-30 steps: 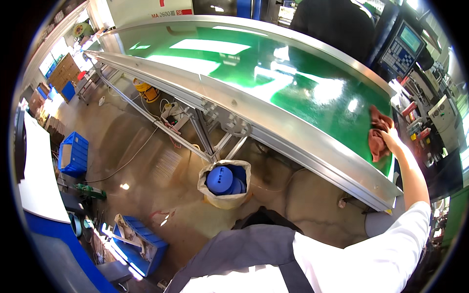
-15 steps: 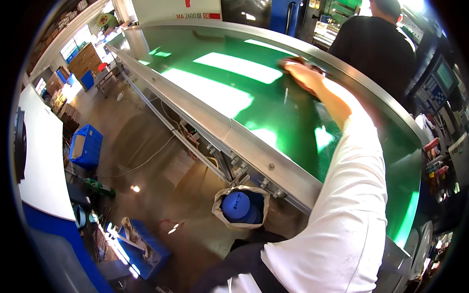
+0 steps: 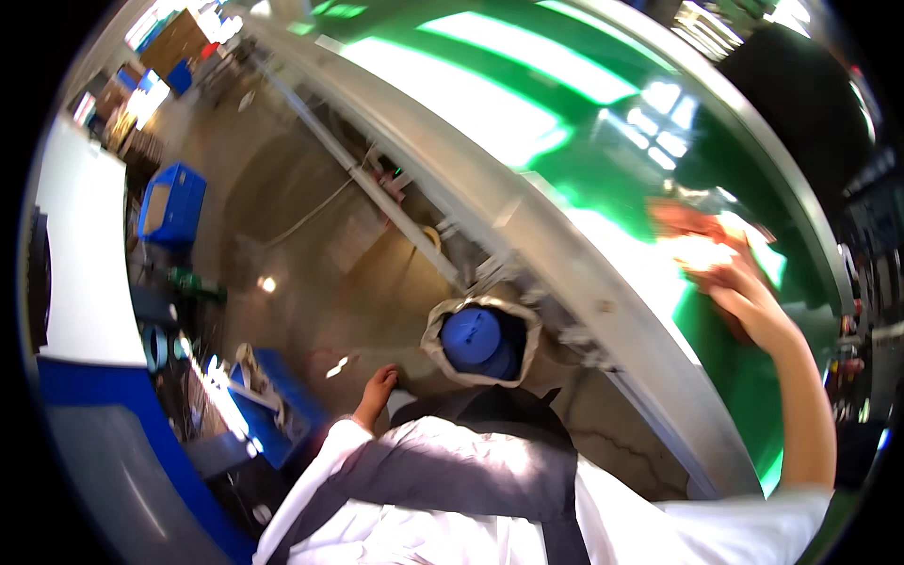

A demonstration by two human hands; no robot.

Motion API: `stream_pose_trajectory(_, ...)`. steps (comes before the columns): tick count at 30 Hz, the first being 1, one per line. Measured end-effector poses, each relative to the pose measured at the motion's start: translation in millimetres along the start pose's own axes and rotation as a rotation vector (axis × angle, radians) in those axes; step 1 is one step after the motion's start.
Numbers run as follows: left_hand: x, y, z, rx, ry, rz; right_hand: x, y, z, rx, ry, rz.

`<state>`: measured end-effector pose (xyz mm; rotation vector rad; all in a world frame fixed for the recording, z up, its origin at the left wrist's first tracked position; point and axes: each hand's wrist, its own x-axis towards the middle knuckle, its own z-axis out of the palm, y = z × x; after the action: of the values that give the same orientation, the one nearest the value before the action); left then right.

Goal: The person wipes a large green machine surface with a brown cloth, then moves to a gray table to wipe it with the same cloth. They handle a bottle, a smartphone, and a blue cup, placing them into a bag or moving them aside during the cleaning process.

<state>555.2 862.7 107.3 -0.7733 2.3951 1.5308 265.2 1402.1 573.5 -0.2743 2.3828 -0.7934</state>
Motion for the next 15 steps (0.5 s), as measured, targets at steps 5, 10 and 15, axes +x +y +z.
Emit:
stream_pose_trajectory(5, -71.0, -160.0, -53.9, 0.128, -0.182, -0.198, -21.5, 71.2, 21.7, 0.501, 0.721, 0.292)
stream_pose_trajectory(10, -91.1, -219.8, -149.9, 0.073, -0.031, -0.472, 41.6, -104.5, 67.3, 0.379, 0.459, 0.146)
stream_pose_trajectory(15, -91.4, -296.3, -240.9, -0.217, 0.28, -0.705, 187.6, -231.2, 86.6, 0.716, 0.124, 0.107)
